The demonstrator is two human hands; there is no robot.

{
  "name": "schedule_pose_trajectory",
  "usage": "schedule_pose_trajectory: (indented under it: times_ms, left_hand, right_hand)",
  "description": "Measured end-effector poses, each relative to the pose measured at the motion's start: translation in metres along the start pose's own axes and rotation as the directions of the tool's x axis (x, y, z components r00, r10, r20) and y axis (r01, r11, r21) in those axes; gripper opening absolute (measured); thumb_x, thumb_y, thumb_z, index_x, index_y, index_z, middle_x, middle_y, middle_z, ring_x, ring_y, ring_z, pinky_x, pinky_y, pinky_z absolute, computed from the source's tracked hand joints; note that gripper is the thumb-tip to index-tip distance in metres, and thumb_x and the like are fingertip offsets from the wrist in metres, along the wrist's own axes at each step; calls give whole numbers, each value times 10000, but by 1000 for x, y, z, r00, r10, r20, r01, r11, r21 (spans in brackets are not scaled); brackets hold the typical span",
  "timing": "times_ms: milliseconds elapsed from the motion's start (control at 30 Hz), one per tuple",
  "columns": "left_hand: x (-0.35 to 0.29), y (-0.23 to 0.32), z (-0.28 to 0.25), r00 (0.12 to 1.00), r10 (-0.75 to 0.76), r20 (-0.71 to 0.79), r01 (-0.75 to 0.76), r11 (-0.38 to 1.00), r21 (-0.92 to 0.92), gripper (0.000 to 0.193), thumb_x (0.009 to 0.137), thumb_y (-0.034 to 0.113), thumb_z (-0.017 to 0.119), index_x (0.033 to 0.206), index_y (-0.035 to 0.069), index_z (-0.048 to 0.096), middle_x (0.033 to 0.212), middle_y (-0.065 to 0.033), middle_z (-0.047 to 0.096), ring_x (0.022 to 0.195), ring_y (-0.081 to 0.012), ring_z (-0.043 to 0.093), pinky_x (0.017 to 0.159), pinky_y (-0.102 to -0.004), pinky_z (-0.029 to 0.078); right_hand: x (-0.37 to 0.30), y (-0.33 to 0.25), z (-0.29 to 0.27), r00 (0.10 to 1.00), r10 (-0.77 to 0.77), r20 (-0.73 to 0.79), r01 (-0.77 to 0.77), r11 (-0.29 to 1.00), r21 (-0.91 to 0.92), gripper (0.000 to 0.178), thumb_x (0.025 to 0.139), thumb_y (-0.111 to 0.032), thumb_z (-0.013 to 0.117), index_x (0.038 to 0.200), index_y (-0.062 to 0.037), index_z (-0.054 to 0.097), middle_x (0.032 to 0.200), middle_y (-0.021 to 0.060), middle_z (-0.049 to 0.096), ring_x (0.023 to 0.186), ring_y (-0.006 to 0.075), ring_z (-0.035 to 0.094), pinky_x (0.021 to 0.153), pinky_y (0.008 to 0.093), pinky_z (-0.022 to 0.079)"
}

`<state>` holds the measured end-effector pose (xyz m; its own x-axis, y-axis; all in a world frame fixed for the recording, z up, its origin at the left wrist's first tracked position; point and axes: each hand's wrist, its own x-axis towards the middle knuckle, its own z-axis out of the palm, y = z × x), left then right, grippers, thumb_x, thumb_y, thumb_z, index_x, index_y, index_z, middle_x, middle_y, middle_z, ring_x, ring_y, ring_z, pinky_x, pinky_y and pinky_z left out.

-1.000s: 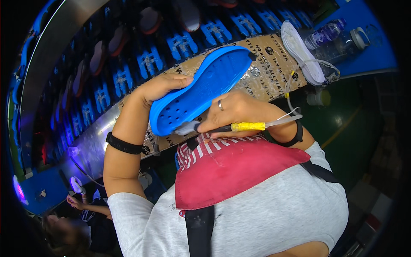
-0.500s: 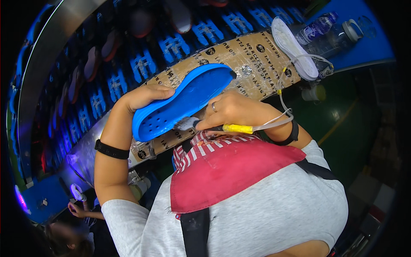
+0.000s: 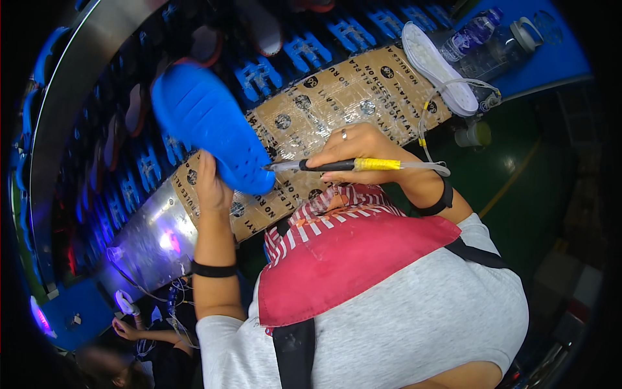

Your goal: The person is using a brush tool with a connected hose to apply adhesive to the edges of blue shoe soles at a manufacturing station.

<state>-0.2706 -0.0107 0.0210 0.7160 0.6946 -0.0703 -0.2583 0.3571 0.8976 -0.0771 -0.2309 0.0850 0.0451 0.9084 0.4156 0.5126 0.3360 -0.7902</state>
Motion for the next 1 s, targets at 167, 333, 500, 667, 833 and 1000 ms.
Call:
schedule_pose_trajectory:
  times_ms: [167, 333, 500, 667, 833, 1000]
  left_hand:
    - [-26, -3, 3, 985, -160, -64, 93, 805, -586, 622, 898, 462, 346, 1377, 67, 318, 1443, -175, 283, 1326, -428, 216, 1008, -707, 94]
    - [-59, -41, -29, 922, -361, 137, 331, 556, -763, 615, 908, 474, 320, 1383, 84, 310, 1474, -158, 226, 1351, -407, 175, 996, -720, 61]
    - [-81, -40, -22, 813, -419, 403, 564, 400, -722, 801, 848, 614, 371, 1412, 60, 244, 1461, -259, 162, 1305, -528, 158, 962, -742, 136]
    - [-86, -13, -22, 709, -533, 462, 676, 328, -659, 952, 785, 727, 370, 1417, 32, 210, 1413, -319, 211, 1233, -555, 286, 877, -712, 332]
    - [-78, -13, -27, 604, -685, 406, 720, 251, -647, 873, 819, 658, 377, 1415, 41, 220, 1370, -311, 309, 1174, -516, 405, 850, -660, 414]
    - [-55, -29, 7, 870, -267, 413, 489, 568, -662, 802, 824, 617, 415, 1384, 57, 289, 1296, -258, 412, 1140, -444, 451, 817, -599, 465]
  right_hand:
    - [0, 6, 1, 995, 21, -100, -17, 999, 42, 272, 717, -102, 740, 976, -47, 682, 802, 116, 670, 680, 212, 637, 623, 287, 485]
    - [4, -1, 2, 988, 109, -111, -103, 993, 56, 276, 698, -59, 739, 962, -6, 675, 813, 133, 674, 676, 205, 648, 600, 272, 484]
    - [7, -1, 6, 971, 154, -184, -137, 985, 102, 268, 709, -51, 713, 970, -4, 670, 785, 130, 672, 644, 181, 645, 573, 260, 475]
    - [7, -2, 7, 941, 209, -265, -198, 978, 69, 256, 729, -53, 695, 978, 0, 667, 777, 104, 674, 650, 123, 626, 579, 240, 473]
    - [10, -4, 10, 920, 220, -324, -195, 975, 109, 249, 741, -55, 689, 983, 1, 667, 762, 83, 671, 639, 92, 601, 570, 219, 462]
    - [29, -28, 6, 891, 356, -283, -284, 922, 264, 236, 744, -45, 670, 975, 4, 667, 733, 47, 656, 622, 48, 564, 542, 187, 432]
